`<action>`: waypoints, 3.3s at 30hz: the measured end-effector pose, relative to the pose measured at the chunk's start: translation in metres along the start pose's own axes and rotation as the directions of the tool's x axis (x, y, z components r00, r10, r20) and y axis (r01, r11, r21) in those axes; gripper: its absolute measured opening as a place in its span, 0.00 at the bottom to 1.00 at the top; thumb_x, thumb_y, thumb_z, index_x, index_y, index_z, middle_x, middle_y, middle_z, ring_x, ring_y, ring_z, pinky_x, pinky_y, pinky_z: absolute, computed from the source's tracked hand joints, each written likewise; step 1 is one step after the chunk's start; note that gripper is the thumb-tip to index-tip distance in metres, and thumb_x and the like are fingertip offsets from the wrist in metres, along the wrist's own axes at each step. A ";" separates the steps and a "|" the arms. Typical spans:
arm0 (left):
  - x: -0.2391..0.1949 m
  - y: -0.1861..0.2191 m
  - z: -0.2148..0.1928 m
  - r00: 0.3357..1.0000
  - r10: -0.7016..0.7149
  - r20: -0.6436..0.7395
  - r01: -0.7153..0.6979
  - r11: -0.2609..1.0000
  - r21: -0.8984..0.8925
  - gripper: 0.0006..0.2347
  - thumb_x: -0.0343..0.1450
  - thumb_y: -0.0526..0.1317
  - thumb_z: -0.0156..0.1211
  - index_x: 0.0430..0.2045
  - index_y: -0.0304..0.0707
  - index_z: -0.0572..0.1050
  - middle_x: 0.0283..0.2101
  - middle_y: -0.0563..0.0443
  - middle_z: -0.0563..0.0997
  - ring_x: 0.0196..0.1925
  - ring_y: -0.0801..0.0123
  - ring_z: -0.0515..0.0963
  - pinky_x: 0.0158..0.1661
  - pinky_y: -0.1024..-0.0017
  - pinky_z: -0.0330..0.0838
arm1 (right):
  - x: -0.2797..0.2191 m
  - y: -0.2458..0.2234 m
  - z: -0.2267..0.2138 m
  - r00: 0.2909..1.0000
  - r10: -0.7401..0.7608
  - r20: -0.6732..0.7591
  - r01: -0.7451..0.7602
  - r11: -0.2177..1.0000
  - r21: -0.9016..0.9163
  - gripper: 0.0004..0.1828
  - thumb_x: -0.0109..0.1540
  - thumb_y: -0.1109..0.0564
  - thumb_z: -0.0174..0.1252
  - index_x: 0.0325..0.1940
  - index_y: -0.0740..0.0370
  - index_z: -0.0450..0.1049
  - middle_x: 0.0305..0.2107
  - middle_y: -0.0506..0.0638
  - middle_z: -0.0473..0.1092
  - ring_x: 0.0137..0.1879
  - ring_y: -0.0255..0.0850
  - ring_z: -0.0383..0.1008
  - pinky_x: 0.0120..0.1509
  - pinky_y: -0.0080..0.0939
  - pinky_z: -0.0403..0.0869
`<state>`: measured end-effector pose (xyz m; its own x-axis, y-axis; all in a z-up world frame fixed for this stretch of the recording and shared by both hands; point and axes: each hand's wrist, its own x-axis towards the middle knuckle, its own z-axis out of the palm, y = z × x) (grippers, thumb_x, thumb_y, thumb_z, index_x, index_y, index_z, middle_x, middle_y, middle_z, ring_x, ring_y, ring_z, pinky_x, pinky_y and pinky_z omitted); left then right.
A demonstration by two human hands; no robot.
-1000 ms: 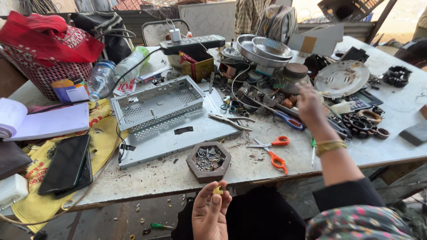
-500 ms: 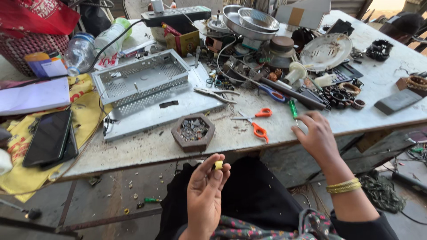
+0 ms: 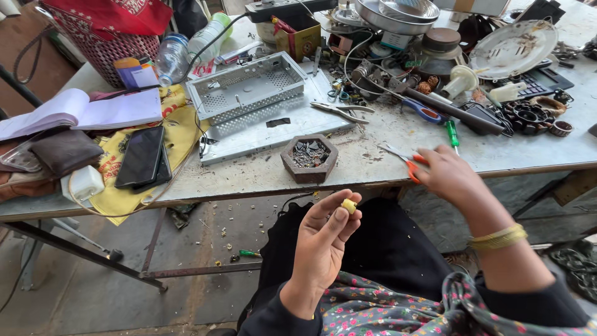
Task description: The person sits at a cluttered workbench and uses orange scissors to trim wires on a small yellow cylindrical component. They repeatedly strip and adjust the wires by hand, then briefly answer a phone call before returning to the component.
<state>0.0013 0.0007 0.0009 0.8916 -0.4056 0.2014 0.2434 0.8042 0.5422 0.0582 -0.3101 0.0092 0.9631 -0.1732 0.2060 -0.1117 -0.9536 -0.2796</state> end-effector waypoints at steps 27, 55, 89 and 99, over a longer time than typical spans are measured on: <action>-0.008 -0.008 -0.006 0.983 -0.096 0.155 0.108 0.991 -0.074 0.12 0.71 0.33 0.68 0.47 0.27 0.79 0.45 0.41 0.84 0.47 0.62 0.85 0.50 0.68 0.80 | -0.174 -0.075 -0.016 0.749 -0.473 0.464 -0.262 0.431 0.864 0.48 0.48 0.34 0.74 0.62 0.64 0.67 0.45 0.52 0.70 0.55 0.39 0.70 0.65 0.43 0.70; -0.007 -0.010 -0.012 0.967 -0.193 0.164 0.170 0.975 0.145 0.09 0.69 0.24 0.66 0.42 0.25 0.78 0.41 0.42 0.84 0.43 0.68 0.84 0.48 0.71 0.80 | -0.184 -0.054 0.020 0.796 -0.449 0.406 -0.336 0.230 0.913 0.31 0.56 0.51 0.73 0.57 0.69 0.70 0.34 0.47 0.70 0.39 0.34 0.68 0.42 0.35 0.68; -0.001 -0.014 -0.017 0.946 -0.290 0.146 0.258 0.944 0.208 0.10 0.69 0.29 0.69 0.43 0.27 0.80 0.42 0.43 0.85 0.45 0.69 0.83 0.52 0.72 0.77 | -0.176 -0.080 0.010 0.824 -0.353 0.444 -0.342 0.315 0.885 0.21 0.53 0.51 0.75 0.37 0.68 0.74 0.22 0.44 0.66 0.29 0.30 0.63 0.32 0.32 0.63; 0.000 -0.011 -0.008 0.965 -0.222 0.138 0.179 0.946 0.268 0.12 0.73 0.33 0.65 0.48 0.25 0.79 0.44 0.40 0.85 0.46 0.67 0.84 0.52 0.70 0.79 | -0.166 -0.082 0.008 0.858 -0.206 0.470 -0.337 0.465 0.819 0.18 0.52 0.55 0.75 0.35 0.67 0.75 0.19 0.44 0.65 0.26 0.30 0.61 0.29 0.33 0.61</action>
<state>0.0016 -0.0048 -0.0116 0.7538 -0.6299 0.1869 0.2875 0.5720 0.7683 -0.0903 -0.2015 -0.0096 0.9646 0.1637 -0.2067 -0.1761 -0.1835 -0.9671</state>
